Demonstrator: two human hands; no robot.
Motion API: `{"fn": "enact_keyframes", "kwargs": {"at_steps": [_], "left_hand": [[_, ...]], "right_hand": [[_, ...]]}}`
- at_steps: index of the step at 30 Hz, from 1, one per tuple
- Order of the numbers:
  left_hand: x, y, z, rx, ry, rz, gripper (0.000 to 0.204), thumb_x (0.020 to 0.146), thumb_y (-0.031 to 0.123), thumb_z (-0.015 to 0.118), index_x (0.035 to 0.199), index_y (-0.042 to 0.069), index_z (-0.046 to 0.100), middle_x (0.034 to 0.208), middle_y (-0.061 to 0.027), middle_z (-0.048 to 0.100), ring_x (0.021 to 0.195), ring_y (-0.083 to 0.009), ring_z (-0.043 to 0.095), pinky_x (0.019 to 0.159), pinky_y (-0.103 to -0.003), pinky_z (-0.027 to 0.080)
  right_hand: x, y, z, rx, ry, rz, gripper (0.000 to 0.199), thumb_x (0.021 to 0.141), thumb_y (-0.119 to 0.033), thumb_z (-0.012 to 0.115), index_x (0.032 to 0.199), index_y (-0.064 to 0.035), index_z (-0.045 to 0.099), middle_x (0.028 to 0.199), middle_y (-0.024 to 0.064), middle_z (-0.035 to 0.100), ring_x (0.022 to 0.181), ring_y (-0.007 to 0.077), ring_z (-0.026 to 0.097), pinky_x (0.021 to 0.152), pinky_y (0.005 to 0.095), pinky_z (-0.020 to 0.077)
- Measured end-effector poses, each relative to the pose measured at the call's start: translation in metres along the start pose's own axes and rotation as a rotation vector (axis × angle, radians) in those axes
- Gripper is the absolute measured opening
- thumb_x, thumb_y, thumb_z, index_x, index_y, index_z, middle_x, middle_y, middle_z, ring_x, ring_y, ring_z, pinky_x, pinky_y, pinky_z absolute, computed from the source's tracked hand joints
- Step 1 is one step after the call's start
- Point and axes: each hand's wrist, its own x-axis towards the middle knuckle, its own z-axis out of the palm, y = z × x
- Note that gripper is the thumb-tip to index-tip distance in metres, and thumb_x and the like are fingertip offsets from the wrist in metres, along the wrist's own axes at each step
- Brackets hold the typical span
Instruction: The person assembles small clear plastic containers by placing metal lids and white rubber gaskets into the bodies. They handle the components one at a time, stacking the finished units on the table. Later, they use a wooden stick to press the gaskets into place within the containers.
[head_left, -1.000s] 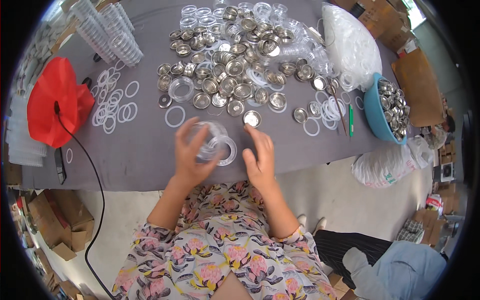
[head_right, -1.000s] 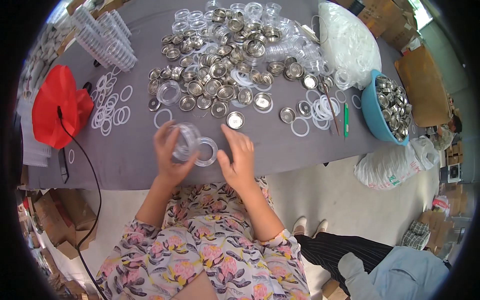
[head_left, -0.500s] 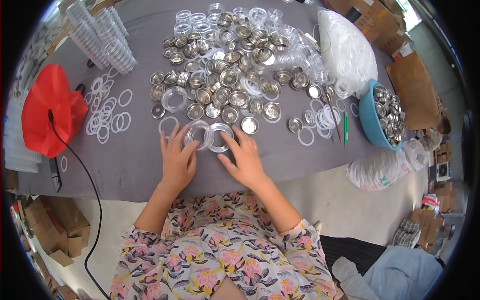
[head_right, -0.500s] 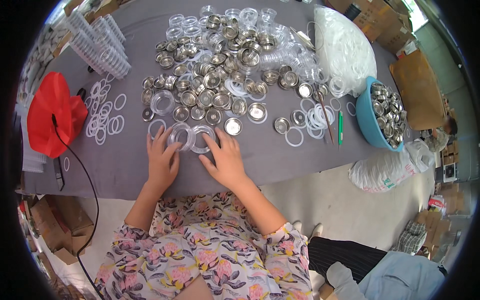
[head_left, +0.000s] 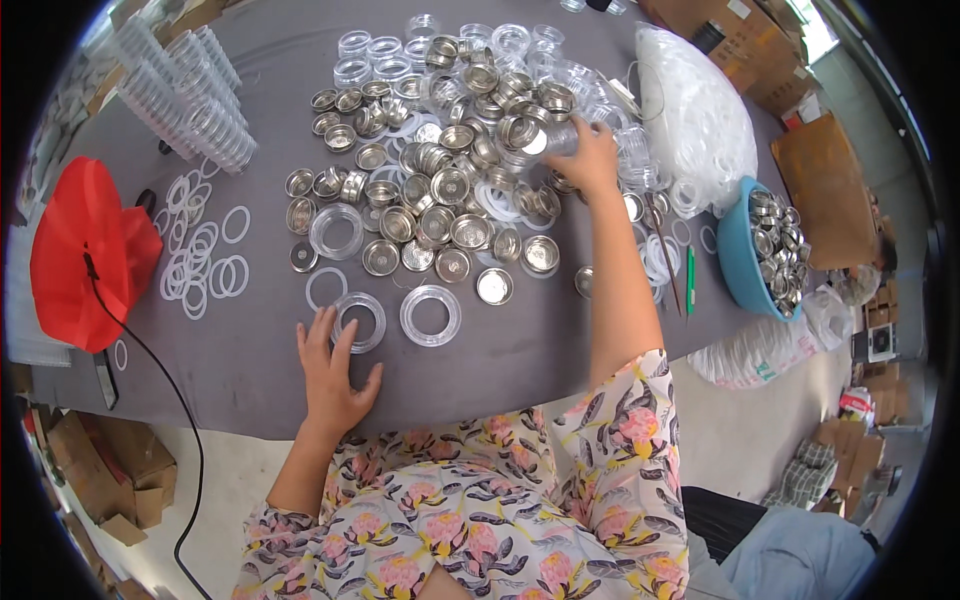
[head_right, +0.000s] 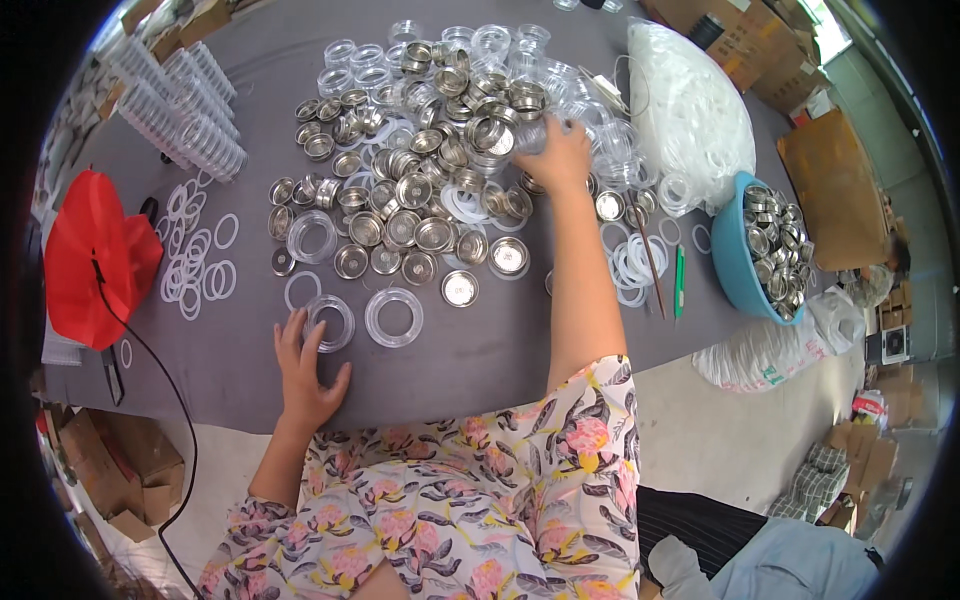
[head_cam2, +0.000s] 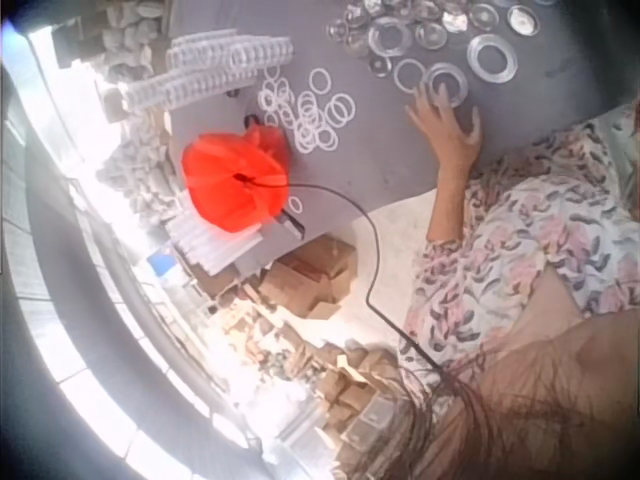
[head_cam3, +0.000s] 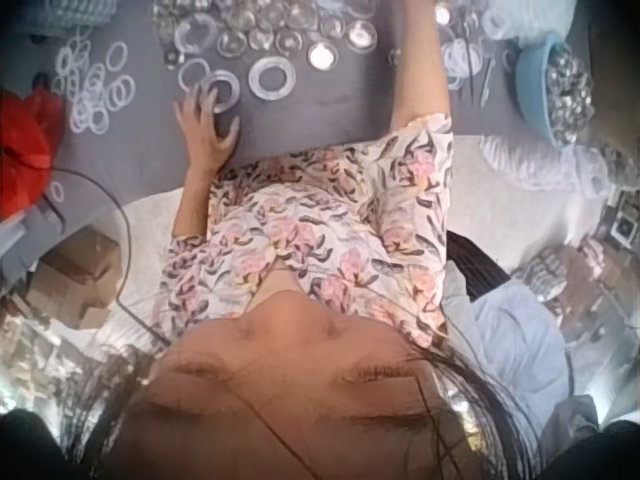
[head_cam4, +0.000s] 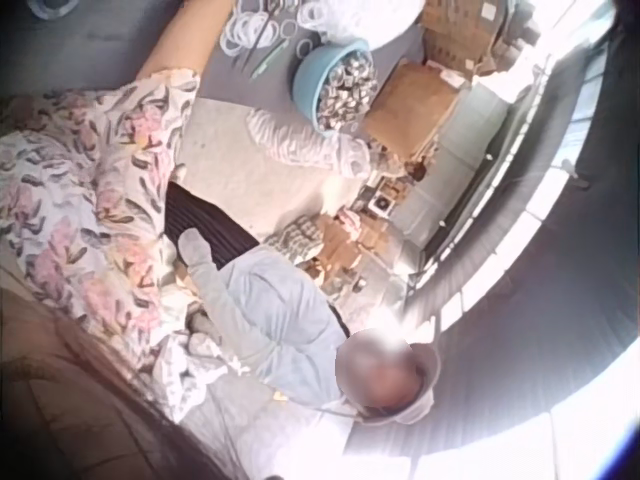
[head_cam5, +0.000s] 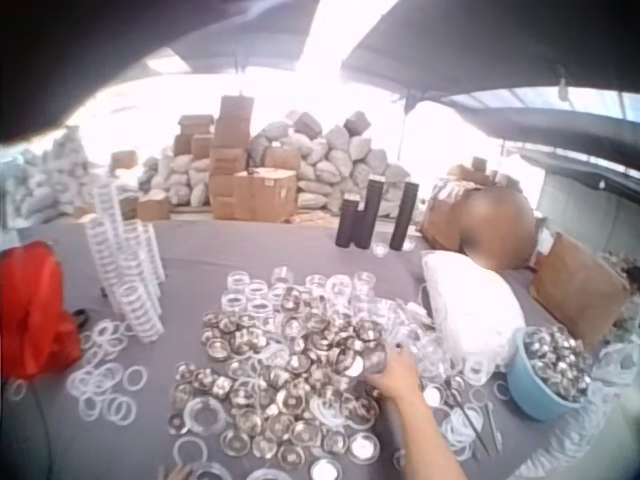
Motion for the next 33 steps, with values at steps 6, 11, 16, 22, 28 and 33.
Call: {"fn": "enact_keyframes", "kwargs": {"at_steps": [6, 11, 16, 22, 28, 33], "left_hand": [[-0.001, 0.0, -0.001, -0.009, 0.005, 0.01, 0.064, 0.066, 0.012, 0.072, 0.125, 0.009, 0.048, 0.136, -0.0195, 0.038, 0.13, -0.0376, 0.034, 0.106, -0.058, 0.02], [0.002, 0.002, -0.001, -0.008, 0.001, 0.024, 0.058, 0.067, 0.007, 0.069, 0.122, 0.007, 0.051, 0.136, -0.0201, 0.039, 0.129, -0.0394, 0.034, 0.107, -0.056, 0.021], [0.0, 0.0, -0.001, 0.02, -0.001, 0.008, 0.056, 0.066, 0.01, 0.071, 0.119, 0.009, 0.052, 0.134, -0.0188, 0.041, 0.128, -0.0383, 0.035, 0.105, -0.057, 0.024], [0.001, 0.001, -0.001, -0.014, -0.017, -0.002, 0.049, 0.067, 0.008, 0.07, 0.113, 0.008, 0.056, 0.132, -0.0181, 0.043, 0.127, -0.0393, 0.036, 0.104, -0.052, 0.029], [0.0, 0.002, -0.001, -0.045, -0.02, -0.023, 0.044, 0.069, 0.005, 0.069, 0.111, 0.008, 0.058, 0.131, -0.0177, 0.045, 0.127, -0.0407, 0.036, 0.102, -0.048, 0.032], [-0.002, -0.003, -0.001, -0.09, 0.004, -0.021, 0.046, 0.068, 0.006, 0.07, 0.113, 0.009, 0.057, 0.132, -0.0179, 0.044, 0.128, -0.0406, 0.036, 0.104, -0.051, 0.03]], "right_hand": [[-0.002, 0.009, -0.003, 0.279, 0.026, 0.028, 0.085, 0.055, -0.034, 0.083, 0.13, -0.021, 0.046, 0.125, 0.0271, 0.041, 0.113, 0.041, 0.048, 0.096, 0.0433, 0.042], [0.004, -0.002, -0.001, 0.111, -0.053, -0.026, 0.088, 0.056, -0.035, 0.083, 0.132, -0.0195, 0.043, 0.127, 0.0273, 0.038, 0.113, 0.0408, 0.048, 0.096, 0.0426, 0.0422], [0.011, 0.002, -0.006, 0.158, 0.002, 0.007, 0.086, 0.058, -0.042, 0.081, 0.132, -0.0169, 0.044, 0.129, 0.0254, 0.041, 0.118, 0.0405, 0.045, 0.097, 0.0433, 0.0404], [0.028, 0.013, 0.006, 0.028, -0.004, -0.036, 0.077, 0.06, -0.049, 0.076, 0.125, -0.0153, 0.053, 0.133, 0.0264, 0.04, 0.123, 0.0419, 0.04, 0.099, 0.047, 0.037], [0.04, 0.025, 0.0, 0.354, -0.404, -0.078, 0.072, 0.067, -0.042, 0.073, 0.127, -0.011, 0.05, 0.124, 0.0238, 0.052, 0.111, 0.0339, 0.054, 0.095, 0.0381, 0.0408], [0.022, 0.017, 0.014, 0.39, -0.187, -0.087, 0.071, 0.066, -0.037, 0.074, 0.127, -0.0078, 0.05, 0.112, 0.0177, 0.061, 0.099, 0.0276, 0.06, 0.083, 0.0364, 0.0468]]}}
